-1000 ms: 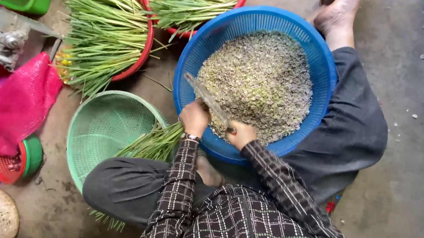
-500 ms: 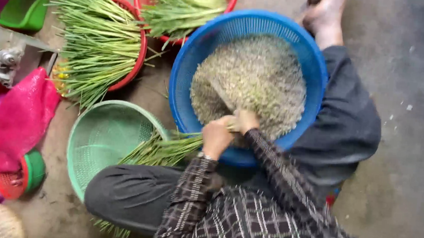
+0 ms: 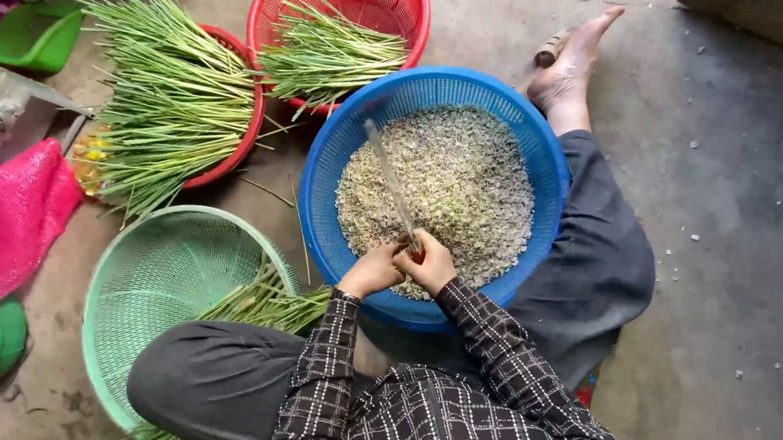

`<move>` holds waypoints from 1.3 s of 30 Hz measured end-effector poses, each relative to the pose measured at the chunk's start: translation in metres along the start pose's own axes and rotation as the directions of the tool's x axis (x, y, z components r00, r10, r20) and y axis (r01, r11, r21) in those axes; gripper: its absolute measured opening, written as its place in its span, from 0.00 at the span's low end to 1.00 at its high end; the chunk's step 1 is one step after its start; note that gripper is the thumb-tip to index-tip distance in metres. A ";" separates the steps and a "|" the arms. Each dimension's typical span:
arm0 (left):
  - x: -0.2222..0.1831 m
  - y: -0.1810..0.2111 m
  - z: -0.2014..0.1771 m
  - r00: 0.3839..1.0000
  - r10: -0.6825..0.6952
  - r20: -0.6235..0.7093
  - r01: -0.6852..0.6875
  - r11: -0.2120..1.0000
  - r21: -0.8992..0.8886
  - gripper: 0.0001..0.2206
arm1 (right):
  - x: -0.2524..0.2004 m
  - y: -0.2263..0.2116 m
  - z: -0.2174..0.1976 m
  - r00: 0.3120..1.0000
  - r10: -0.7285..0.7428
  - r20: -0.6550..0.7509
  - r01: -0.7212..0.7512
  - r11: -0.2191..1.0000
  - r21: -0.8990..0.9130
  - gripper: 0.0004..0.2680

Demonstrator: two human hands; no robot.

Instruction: The person is sitting on the floor, picking up bunches of lemongrass from red baskets and chopping them into small pieces using a large knife over a blue basket.

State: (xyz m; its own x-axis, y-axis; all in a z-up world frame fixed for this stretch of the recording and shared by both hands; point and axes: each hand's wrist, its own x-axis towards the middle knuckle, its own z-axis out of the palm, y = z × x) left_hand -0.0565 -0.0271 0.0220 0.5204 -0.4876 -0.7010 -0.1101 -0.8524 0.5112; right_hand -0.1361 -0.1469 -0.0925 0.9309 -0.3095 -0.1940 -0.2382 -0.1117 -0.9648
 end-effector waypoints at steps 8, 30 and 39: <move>0.002 -0.015 0.013 0.997 0.050 -0.062 -0.055 0.996 -0.075 0.20 | -0.005 -0.016 0.005 0.978 -0.175 -0.116 0.169 0.984 -0.058 0.14; 0.064 -0.080 0.064 0.778 0.109 -0.619 0.103 0.949 0.297 0.16 | -0.005 -0.028 -0.005 0.954 0.294 -0.058 -0.278 0.941 0.192 0.18; 0.006 -0.029 -0.055 0.815 -0.270 -0.513 0.200 0.962 -0.188 0.14 | -0.021 -0.005 0.012 0.999 0.037 -0.025 -0.043 0.946 -0.323 0.17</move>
State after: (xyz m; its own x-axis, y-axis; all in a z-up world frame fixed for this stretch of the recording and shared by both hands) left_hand -0.0035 0.0051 0.0304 0.8884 -0.0703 -0.4536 0.1573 -0.8817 0.4447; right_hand -0.1514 -0.1281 -0.0855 0.9143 -0.3366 -0.2252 -0.3547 -0.3970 -0.8465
